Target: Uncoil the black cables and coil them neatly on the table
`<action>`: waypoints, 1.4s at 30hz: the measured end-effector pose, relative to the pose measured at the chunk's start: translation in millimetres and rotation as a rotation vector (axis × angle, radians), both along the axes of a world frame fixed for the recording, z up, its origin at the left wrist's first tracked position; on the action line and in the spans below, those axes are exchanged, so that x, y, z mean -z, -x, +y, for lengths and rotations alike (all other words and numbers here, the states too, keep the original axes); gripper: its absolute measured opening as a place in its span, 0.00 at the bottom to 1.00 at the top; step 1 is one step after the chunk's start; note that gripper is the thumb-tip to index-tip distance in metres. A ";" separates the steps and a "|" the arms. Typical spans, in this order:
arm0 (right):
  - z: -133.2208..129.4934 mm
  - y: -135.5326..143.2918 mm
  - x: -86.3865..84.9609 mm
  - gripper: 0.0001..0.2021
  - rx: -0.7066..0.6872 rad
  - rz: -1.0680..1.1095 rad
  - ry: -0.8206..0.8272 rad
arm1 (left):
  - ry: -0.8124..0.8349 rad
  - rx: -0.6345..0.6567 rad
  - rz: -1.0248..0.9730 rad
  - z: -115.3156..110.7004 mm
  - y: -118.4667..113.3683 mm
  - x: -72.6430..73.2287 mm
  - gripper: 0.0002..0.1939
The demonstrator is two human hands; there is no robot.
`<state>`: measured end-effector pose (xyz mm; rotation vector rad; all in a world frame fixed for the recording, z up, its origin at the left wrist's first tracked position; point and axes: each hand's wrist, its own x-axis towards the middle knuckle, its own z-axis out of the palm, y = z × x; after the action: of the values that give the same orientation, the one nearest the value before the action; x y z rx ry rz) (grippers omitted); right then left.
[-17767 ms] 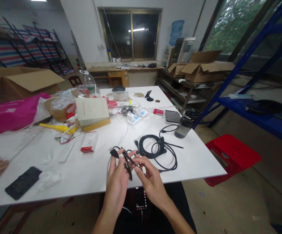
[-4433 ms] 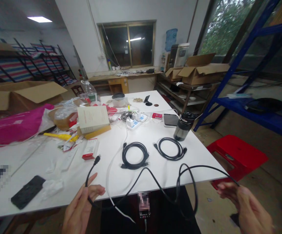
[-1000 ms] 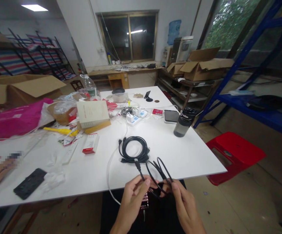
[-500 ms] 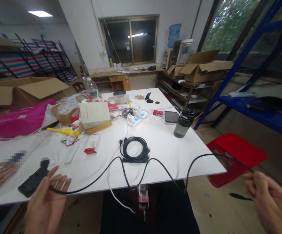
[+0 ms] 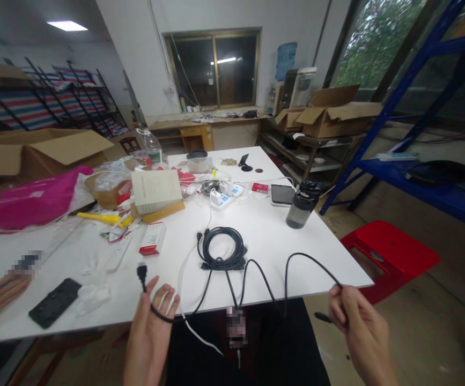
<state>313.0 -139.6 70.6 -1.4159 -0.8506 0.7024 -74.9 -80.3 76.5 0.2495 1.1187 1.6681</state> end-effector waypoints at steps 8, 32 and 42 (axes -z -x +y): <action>-6.0 111.2 -29.7 0.19 -0.534 -0.230 -0.177 | 0.024 0.387 -0.178 -23.5 -91.6 -2.8 0.39; 110.1 130.1 34.6 0.08 -0.602 -1.319 -0.424 | -0.273 0.446 0.649 78.4 -95.4 14.8 0.31; 172.0 156.5 49.1 0.21 -0.657 -1.338 -0.312 | -0.248 0.246 1.228 143.7 -55.0 67.8 0.27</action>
<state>156.5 32.5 21.6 -1.1973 -2.4108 -0.0529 -20.0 63.3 8.7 1.6535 1.6198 1.3640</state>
